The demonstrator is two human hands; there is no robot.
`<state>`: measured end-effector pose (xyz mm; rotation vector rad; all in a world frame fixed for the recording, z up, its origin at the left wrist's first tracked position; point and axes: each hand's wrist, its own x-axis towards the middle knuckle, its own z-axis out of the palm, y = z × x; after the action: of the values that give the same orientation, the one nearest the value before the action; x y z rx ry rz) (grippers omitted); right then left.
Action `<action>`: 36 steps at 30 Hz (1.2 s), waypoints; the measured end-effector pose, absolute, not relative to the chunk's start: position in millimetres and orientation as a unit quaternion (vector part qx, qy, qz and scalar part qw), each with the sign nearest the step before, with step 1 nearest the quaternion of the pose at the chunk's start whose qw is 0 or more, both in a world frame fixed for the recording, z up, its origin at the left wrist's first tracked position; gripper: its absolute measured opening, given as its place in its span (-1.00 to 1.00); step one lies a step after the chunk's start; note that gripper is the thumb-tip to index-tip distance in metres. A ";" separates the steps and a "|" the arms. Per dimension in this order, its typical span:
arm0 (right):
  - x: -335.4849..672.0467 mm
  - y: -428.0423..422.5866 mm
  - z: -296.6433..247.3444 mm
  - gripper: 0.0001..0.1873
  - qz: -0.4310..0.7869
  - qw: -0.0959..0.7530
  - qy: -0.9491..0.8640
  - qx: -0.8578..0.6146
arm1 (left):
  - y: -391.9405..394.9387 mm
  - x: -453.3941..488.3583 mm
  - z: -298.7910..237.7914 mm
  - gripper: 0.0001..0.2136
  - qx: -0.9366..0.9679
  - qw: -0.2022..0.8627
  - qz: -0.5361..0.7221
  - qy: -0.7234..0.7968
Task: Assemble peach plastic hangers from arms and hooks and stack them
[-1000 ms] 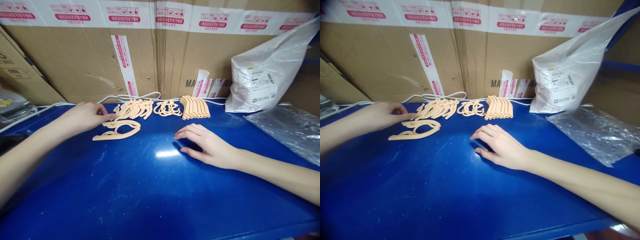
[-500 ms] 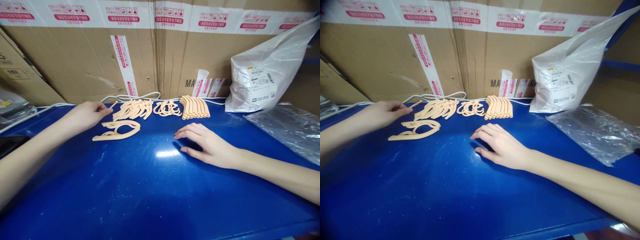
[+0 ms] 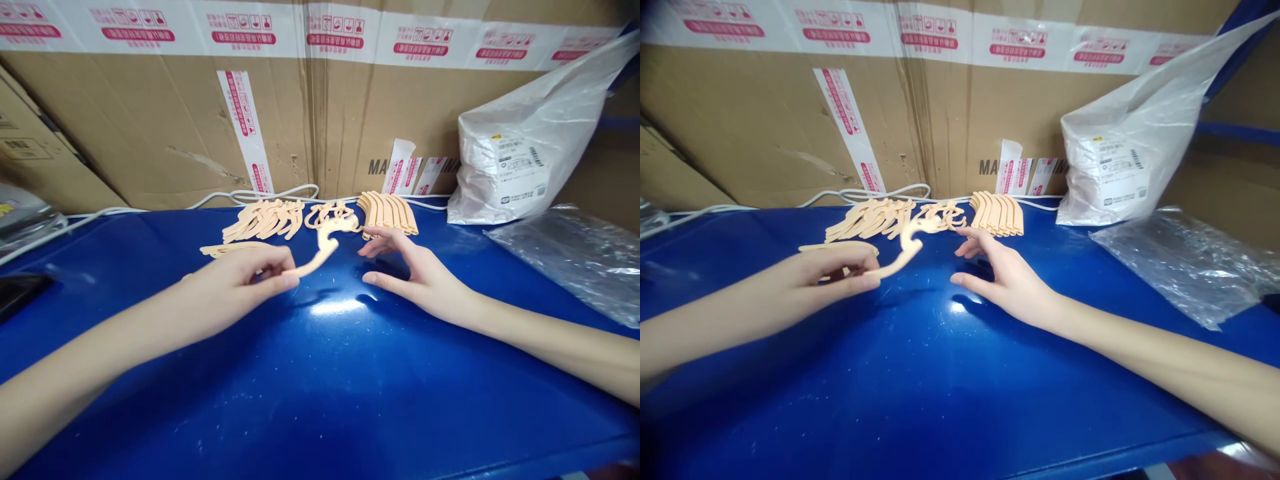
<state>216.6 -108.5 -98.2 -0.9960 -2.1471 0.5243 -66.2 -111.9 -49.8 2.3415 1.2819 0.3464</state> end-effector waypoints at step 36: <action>217.3 -108.0 -95.7 -0.80 0.068 0.231 -0.889 -0.389 | -61.4 -117.4 -54.6 -0.59 0.772 -0.074 0.038 0.630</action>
<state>217.3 -108.0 -95.7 -1.0704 -2.4439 0.1878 -117.4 -61.4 -54.6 2.5479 2.0779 0.1268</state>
